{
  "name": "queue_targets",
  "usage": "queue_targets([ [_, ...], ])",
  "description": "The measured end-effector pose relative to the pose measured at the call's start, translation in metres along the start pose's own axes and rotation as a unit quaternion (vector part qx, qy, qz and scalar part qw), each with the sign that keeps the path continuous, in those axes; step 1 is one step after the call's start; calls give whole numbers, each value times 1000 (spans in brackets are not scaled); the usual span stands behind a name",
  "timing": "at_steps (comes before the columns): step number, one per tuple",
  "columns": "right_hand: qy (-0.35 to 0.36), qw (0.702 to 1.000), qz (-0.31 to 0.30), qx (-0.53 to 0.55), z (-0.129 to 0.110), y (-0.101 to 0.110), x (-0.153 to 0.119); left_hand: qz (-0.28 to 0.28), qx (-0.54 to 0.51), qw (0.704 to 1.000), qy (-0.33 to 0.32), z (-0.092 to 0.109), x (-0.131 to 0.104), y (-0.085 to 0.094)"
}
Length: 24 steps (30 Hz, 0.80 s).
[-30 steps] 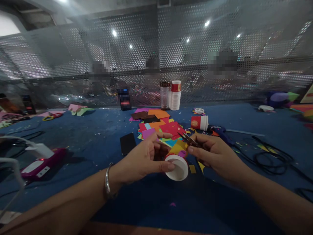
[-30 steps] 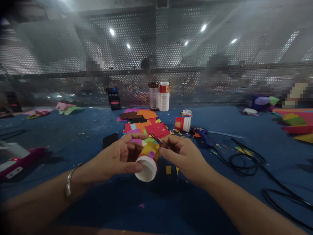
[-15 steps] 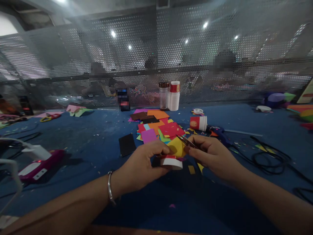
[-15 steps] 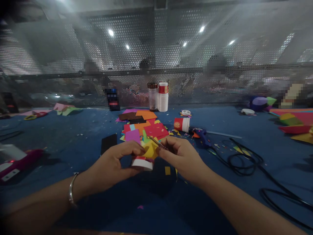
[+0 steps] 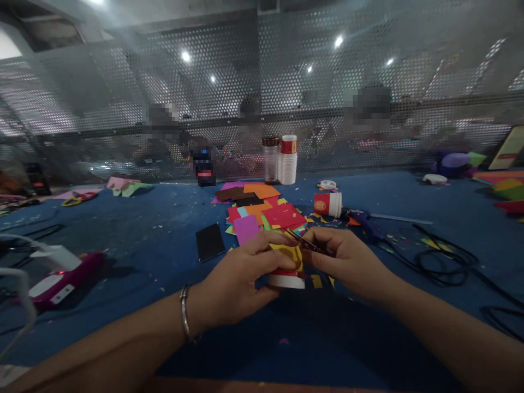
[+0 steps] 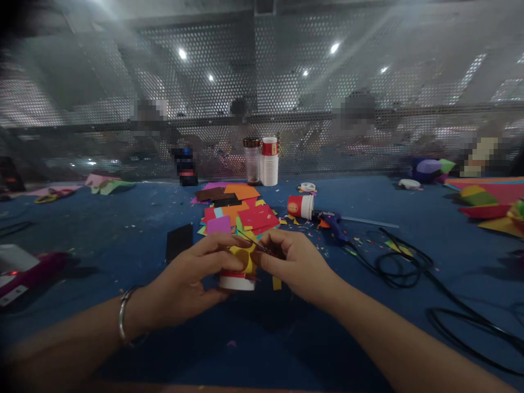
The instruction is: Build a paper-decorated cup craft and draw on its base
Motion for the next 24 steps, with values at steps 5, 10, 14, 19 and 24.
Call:
queue_targets([
  [5, -4, 1000, -1, -2, 0, -1, -1, 9, 18, 1000, -8, 1, -1, 0],
  [10, 9, 1000, -1, 18, -2, -1, -1, 22, 44, 998, -48, 2, -4, 0],
  [14, -2, 1000, -10, 8, 0, -1, -2, 26, 55, 993, -99, 2, -5, 1],
  [19, 13, 997, 75, -12, -5, 6, -8, 52, 88, 991, -90, -2, -6, 8],
  [24, 35, 996, 85, -20, -12, 13, -16, 114, 113, 983, -83, -5, -9, 20],
])
Point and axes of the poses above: each hand's wrist, its own x-axis towards the middle knuckle, its own y-axis out of the back of the hand, z = x × y, the point moved 2 cm from there along x, towards the middle knuckle, and after that the axes turned 3 degrees about -x, right-handed, at the moved point
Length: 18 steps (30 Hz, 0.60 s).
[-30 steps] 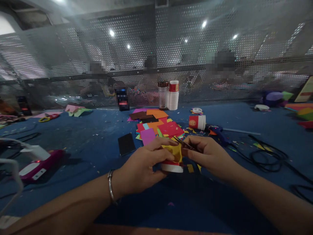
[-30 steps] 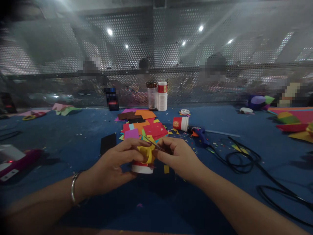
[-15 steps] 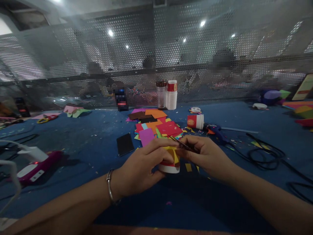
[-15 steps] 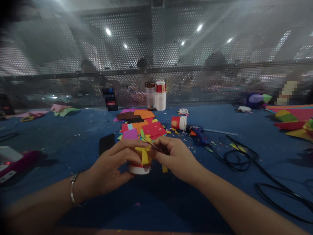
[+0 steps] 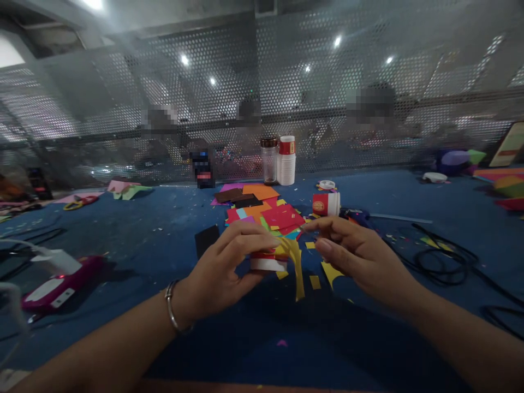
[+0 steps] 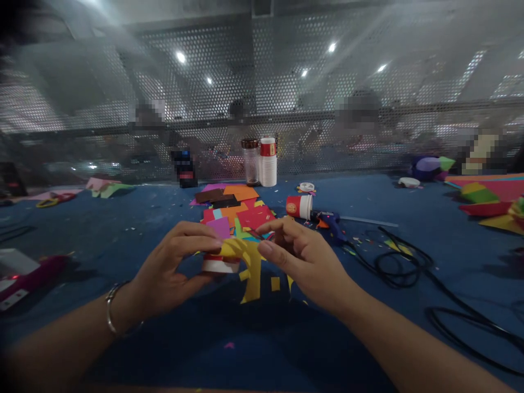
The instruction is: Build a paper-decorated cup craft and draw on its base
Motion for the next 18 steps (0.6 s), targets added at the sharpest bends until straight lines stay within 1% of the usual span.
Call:
queue_targets([
  [4, -9, 998, -66, 13, 1, -3, -3, 39, 21, 999, -6, -1, -2, 6],
  [8, -18, 993, -113, 18, 4, -6, -4, 55, 27, 998, -12, -1, -2, 9],
  [10, -21, 992, -124, 14, 5, -6, -4, 55, 29, 998, -15, -1, -2, 9],
  [18, -33, 991, -126, -8, 5, -5, -3, 49, 51, 997, -25, -2, -3, 8],
])
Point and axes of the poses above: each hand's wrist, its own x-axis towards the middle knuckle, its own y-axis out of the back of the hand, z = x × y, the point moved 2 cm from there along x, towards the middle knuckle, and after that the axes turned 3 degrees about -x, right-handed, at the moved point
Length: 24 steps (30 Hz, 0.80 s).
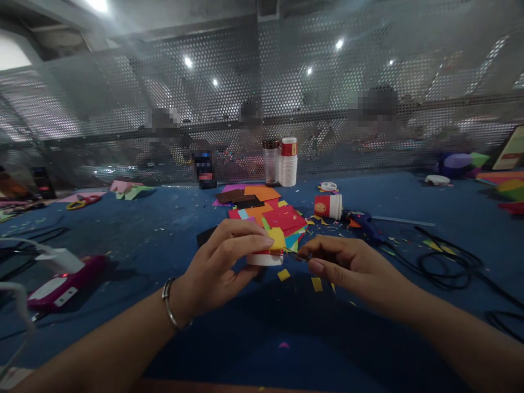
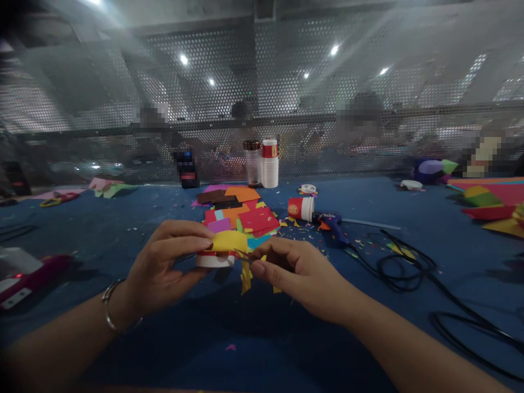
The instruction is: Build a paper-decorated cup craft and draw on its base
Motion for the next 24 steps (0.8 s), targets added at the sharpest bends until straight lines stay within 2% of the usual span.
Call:
queue_targets([
  [8, 9, 1000, -12, -5, 1, 1, 1, 20, 23, 997, -69, 0, 2, -1],
  [14, 9, 1000, -27, -5, 2, 3, 0, 18, 14, 996, -86, 1, 5, -1],
  [24, 26, 997, -69, 12, 2, 2, 2, -24, -20, 996, -86, -5, 5, -3],
])
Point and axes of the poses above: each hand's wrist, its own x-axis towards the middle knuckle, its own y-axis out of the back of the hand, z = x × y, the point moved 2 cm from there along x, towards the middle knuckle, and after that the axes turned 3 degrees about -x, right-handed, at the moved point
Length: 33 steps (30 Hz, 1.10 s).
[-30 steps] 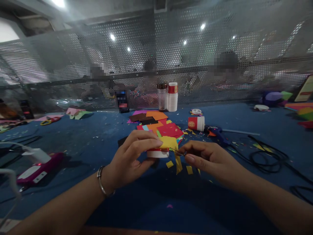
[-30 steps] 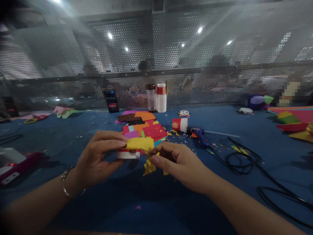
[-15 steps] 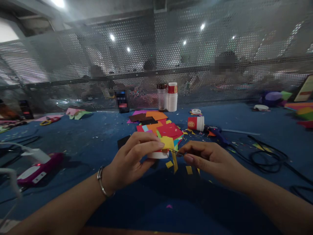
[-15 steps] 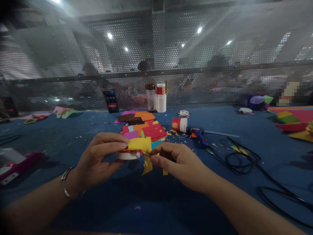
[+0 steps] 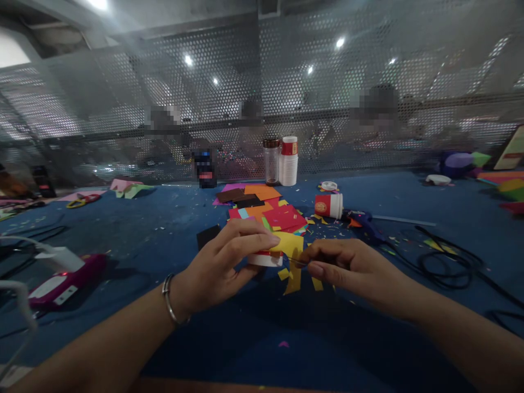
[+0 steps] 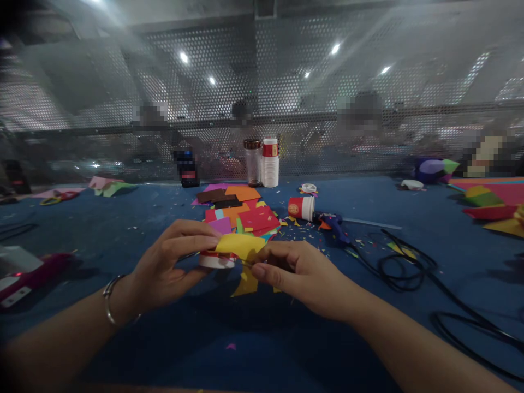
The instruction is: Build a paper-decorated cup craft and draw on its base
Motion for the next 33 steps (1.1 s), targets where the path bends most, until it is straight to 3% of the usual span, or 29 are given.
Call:
queue_targets([
  [17, -46, 998, 28, -34, 1, 2, 0, 41, 0, 999, -8, 1, -2, 2],
  [24, -30, 998, 35, -45, 2, 2, -1, 44, -18, 999, -17, -2, -2, 1],
  [33, -23, 997, 47, -50, 0, 2, -2, 29, -41, 998, 26, 0, -6, -3],
])
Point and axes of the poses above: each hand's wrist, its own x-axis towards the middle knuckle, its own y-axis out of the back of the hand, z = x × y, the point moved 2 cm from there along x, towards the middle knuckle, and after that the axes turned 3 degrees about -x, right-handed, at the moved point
